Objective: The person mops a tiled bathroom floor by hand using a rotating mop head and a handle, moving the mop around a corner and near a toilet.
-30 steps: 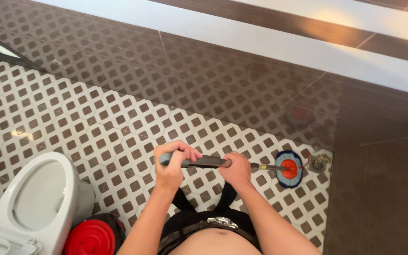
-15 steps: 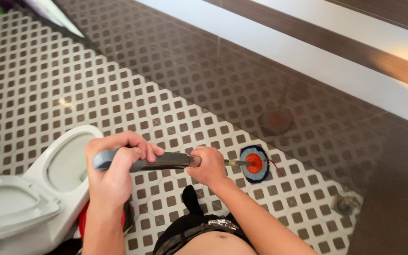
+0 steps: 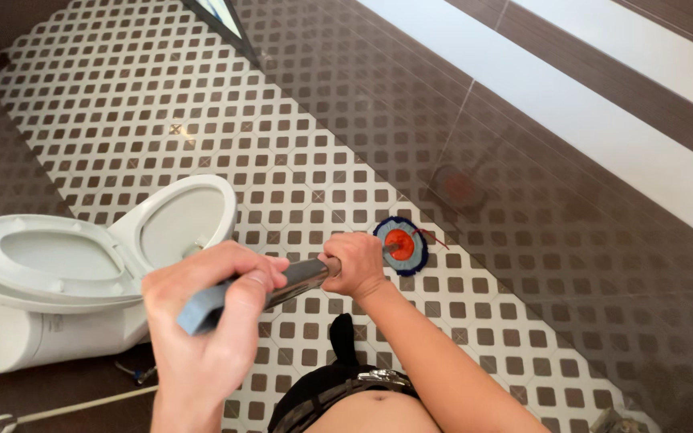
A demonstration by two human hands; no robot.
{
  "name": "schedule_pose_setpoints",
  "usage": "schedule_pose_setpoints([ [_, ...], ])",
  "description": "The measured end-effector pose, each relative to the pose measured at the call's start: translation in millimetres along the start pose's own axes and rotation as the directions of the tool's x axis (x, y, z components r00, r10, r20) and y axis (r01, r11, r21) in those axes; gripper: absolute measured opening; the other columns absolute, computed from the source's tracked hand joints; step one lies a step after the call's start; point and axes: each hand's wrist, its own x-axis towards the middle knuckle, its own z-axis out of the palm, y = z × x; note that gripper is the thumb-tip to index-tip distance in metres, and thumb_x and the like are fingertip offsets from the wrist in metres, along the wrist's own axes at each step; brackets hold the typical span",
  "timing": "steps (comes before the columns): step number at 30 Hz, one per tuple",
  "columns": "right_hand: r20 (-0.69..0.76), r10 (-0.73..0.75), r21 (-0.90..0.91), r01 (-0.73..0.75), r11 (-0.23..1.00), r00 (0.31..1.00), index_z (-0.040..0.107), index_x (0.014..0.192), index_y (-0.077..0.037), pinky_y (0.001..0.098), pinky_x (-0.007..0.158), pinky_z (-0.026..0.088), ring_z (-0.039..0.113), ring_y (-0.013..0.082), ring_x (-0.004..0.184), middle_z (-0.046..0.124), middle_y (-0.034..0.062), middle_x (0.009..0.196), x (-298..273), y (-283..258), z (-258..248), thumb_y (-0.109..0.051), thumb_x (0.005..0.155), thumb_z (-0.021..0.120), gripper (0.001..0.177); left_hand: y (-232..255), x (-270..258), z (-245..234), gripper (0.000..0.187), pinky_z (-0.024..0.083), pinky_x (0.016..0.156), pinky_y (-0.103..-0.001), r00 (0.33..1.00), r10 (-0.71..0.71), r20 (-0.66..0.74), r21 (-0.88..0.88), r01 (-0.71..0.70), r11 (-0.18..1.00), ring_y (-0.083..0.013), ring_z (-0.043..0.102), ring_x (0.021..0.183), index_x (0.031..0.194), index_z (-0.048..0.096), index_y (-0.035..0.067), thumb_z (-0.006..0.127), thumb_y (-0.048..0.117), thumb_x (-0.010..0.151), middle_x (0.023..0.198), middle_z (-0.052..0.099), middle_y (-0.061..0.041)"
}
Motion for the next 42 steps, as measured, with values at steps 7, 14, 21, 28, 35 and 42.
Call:
schedule_pose_setpoints([
  [7, 0.077, -0.086, 0.059, 0.082, 0.995, 0.993, 0.052, 0.062, -0.014, 0.0395, 0.051, 0.043, 0.056, 0.0281, 0.057, 0.055, 0.0036, 0.062, 11.3, 19.8, 11.0, -0.019, 0.057, 0.072, 0.021, -16.9, -4.8, -0.3, 0.012, 0.060, 0.073, -0.030, 1.000, -0.019, -0.023, -0.053, 0.018, 0.998, -0.0219, 0.080, 0.082, 0.080, 0.068, -0.005, 0.057, -0.002, 0.086, 0.074, 0.073, -0.010],
  [14, 0.351, -0.217, 0.187, 0.159, 0.969, 0.911, 0.053, 0.064, -0.013, 0.0438, 0.053, 0.043, 0.058, 0.0323, 0.065, 0.057, 0.0051, 0.066, 21.5, 35.0, 21.6, -0.016, 0.053, 0.069, 0.019, -41.1, -17.2, -7.9, 0.013, 0.062, 0.081, -0.032, 0.997, -0.017, -0.078, -0.060, 0.012, 0.998, -0.0231, 0.078, 0.081, 0.079, 0.064, -0.007, 0.053, -0.003, 0.085, 0.076, 0.071, -0.011],
  [21, 0.516, -0.060, 0.150, -0.021, 0.989, 0.855, 0.054, 0.061, -0.010, 0.0467, 0.056, 0.044, 0.058, 0.0371, 0.065, 0.058, 0.0098, 0.062, 20.7, 34.3, 25.4, -0.016, 0.056, 0.070, 0.017, -68.0, -21.4, -1.9, 0.013, 0.065, 0.083, -0.035, 0.991, 0.004, -0.136, -0.166, -0.027, 0.986, -0.0211, 0.073, 0.073, 0.075, 0.059, -0.007, 0.049, -0.001, 0.081, 0.071, 0.066, -0.013],
  [28, 0.561, 0.140, 0.158, -0.272, 0.949, 0.816, 0.053, 0.060, -0.004, 0.0462, 0.056, 0.046, 0.056, 0.0403, 0.063, 0.057, 0.0153, 0.060, 21.4, 19.0, 17.9, -0.016, 0.056, 0.073, 0.024, -68.5, -11.7, 1.5, 0.017, 0.064, 0.074, -0.035, 0.991, 0.023, -0.131, -0.167, -0.045, 0.985, -0.0194, 0.070, 0.065, 0.071, 0.058, -0.006, 0.045, 0.004, 0.075, 0.066, 0.064, -0.013],
  [35, 0.563, 0.132, 0.080, -0.212, 0.974, 0.816, 0.053, 0.061, -0.003, 0.0479, 0.061, 0.046, 0.056, 0.0426, 0.068, 0.057, 0.0185, 0.063, 13.0, 23.1, 9.1, -0.020, 0.062, 0.074, 0.027, -69.2, -4.2, 2.4, 0.021, 0.066, 0.076, -0.039, 0.991, -0.022, -0.130, -0.267, -0.014, 0.964, -0.0197, 0.064, 0.063, 0.071, 0.057, -0.008, 0.045, 0.009, 0.077, 0.068, 0.061, -0.014],
  [42, 0.525, 0.335, -0.016, -0.384, 0.923, 0.783, 0.062, 0.062, -0.004, 0.0503, 0.063, 0.047, 0.059, 0.0423, 0.070, 0.061, 0.0183, 0.063, -11.1, 15.3, -23.9, -0.024, 0.061, 0.075, 0.024, -84.2, 1.1, 17.1, 0.025, 0.066, 0.075, -0.043, 0.990, -0.133, -0.052, -0.422, 0.099, 0.901, -0.0218, 0.060, 0.064, 0.071, 0.055, -0.008, 0.046, 0.015, 0.075, 0.068, 0.057, -0.015],
])
